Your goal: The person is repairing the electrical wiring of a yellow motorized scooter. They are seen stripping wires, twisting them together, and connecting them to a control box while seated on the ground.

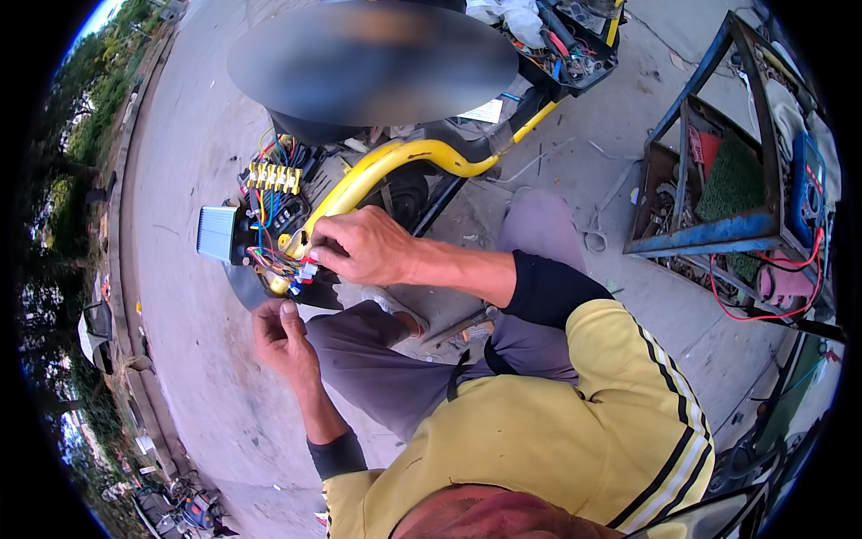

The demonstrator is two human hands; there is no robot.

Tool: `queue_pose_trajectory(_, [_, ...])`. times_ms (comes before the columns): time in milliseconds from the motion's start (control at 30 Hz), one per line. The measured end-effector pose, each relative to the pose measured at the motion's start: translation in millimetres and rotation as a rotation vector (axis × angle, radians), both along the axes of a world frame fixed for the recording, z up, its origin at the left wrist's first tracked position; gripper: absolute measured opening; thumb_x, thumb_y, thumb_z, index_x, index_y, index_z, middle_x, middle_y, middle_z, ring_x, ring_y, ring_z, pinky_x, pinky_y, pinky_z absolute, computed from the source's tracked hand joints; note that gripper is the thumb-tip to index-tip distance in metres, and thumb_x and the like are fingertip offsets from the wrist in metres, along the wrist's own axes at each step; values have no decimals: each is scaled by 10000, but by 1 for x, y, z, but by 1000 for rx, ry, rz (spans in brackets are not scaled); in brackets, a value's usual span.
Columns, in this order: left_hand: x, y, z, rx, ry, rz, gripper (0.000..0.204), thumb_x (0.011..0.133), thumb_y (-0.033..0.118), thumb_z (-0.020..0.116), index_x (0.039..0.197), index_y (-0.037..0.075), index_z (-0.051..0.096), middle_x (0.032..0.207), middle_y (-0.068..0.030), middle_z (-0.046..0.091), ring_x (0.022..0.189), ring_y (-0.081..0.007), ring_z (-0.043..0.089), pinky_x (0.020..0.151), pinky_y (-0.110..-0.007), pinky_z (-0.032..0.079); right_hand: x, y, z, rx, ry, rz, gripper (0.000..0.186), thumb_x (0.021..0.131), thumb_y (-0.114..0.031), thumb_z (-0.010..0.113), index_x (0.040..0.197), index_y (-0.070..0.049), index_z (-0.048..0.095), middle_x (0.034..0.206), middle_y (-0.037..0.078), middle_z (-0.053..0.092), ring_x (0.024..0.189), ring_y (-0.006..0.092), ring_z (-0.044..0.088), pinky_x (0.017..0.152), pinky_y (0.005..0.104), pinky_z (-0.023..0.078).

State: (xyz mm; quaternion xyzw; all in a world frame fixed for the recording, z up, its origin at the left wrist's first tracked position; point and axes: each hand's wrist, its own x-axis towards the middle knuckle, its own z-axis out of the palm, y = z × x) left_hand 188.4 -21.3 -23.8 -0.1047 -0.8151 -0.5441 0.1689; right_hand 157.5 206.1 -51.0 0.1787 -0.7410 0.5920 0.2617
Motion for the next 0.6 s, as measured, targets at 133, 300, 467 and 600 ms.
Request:
queue_pose_trajectory(133, [2,-1,-19,-77,78,-6,164,1022,176,737,1014,38,649,795,33,574,623,-29,440,549,-201,329,-2,0,-1,23,6,-21,196,925,-209,718,906,-35,630,768,169,686,716,416,681,646,508,517])
queue_pose_trajectory(300, [15,13,-19,-169,58,48,105,986,95,756,1012,20,687,837,9,652,698,-51,562,634,-218,460,-12,3,-8,49,49,-106,157,921,-167,729,923,-22,669,735,168,689,674,371,692,608,460,522])
queue_pose_trajectory(467, [5,19,-19,-229,121,32,124,938,17,761,1048,3,704,773,-15,629,647,-64,545,591,-241,451,-11,19,6,113,-127,-133,142,951,-140,724,943,-2,692,742,150,690,631,284,690,593,411,514])
queue_pose_trajectory(600, [6,12,-27,-240,108,53,149,916,4,770,1050,3,706,793,-36,625,630,-91,548,584,-257,452,-13,13,-1,70,-107,-76,135,942,-128,715,998,-11,681,854,184,719,757,389,701,689,454,544])
